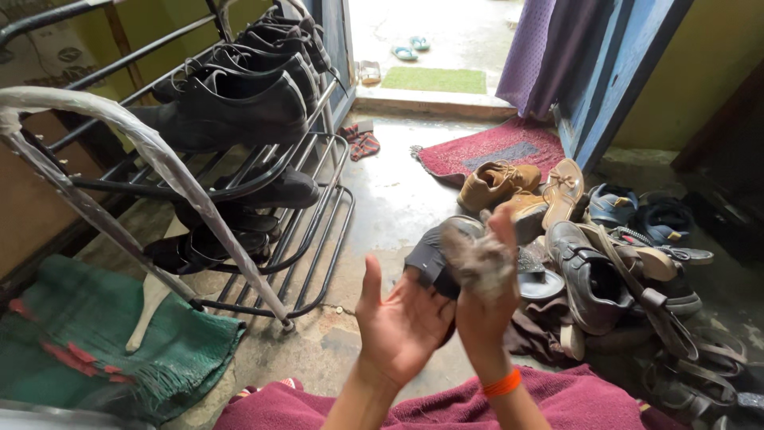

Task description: The person wipes a black shoe with a cloth, then places it on a shoe rack. Next, they pick up a brown boot and scrub it with a green brush, focusing on the sole and sides.

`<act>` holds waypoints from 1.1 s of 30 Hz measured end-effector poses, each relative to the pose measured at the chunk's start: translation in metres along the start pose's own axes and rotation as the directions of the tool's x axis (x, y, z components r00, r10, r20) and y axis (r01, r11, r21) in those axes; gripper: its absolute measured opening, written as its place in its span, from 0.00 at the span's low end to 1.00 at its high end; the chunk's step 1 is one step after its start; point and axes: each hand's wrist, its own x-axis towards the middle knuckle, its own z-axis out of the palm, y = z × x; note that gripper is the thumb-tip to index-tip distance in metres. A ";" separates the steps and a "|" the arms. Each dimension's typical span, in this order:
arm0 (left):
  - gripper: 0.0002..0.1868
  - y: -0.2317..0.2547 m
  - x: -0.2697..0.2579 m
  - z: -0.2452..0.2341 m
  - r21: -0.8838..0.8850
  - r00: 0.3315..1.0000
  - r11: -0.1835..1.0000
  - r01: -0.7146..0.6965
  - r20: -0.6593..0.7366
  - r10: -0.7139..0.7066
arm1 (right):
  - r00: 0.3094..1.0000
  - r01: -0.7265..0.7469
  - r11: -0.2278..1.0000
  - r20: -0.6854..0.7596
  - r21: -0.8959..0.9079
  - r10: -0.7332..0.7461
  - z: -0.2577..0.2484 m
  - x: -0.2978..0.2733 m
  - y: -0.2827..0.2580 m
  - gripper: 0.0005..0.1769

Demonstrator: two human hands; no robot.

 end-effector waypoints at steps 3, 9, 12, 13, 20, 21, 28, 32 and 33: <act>0.45 0.005 -0.001 0.014 0.068 0.995 0.997 -0.037 -0.092 0.043 | 0.998 -0.060 0.953 0.014 0.297 0.058 0.001 -0.038 0.000 0.25; 0.42 0.017 0.010 0.033 0.100 0.988 0.987 -0.130 -0.071 0.137 | 0.695 -0.719 0.630 0.318 0.293 0.644 0.000 -0.139 0.026 0.19; 0.39 0.021 0.008 0.041 -0.003 0.990 0.996 -0.084 0.112 0.084 | 0.008 -0.893 -0.208 0.477 0.400 0.879 0.006 -0.141 0.031 0.25; 0.39 0.019 0.009 0.042 -0.002 0.993 0.994 -0.107 0.059 0.107 | -0.206 -0.788 -0.467 0.542 0.402 0.815 0.006 -0.139 0.033 0.28; 0.29 0.018 -0.001 0.026 0.889 0.919 0.439 -0.128 -0.060 0.389 | 0.191 -0.666 -0.274 0.514 0.694 0.836 0.005 -0.078 0.034 0.24; 0.28 0.022 -0.002 0.027 0.990 0.921 0.136 -0.035 -0.021 0.388 | 0.171 -0.718 -0.226 0.482 0.658 0.859 -0.003 -0.058 0.032 0.25; 0.19 0.027 -0.010 0.022 0.953 0.840 -0.223 0.204 -0.054 0.539 | 0.299 -0.848 0.109 0.300 0.518 0.906 -0.037 0.015 0.029 0.29; 0.18 0.003 -0.004 0.009 0.867 0.870 0.497 0.017 -0.258 0.421 | 0.569 -0.698 0.314 0.231 0.644 0.789 -0.046 0.040 0.016 0.33; 0.18 -0.006 -0.005 0.012 0.785 0.897 0.619 -0.016 -0.263 0.356 | 0.602 -0.659 0.339 0.200 0.671 0.773 -0.049 0.049 0.012 0.32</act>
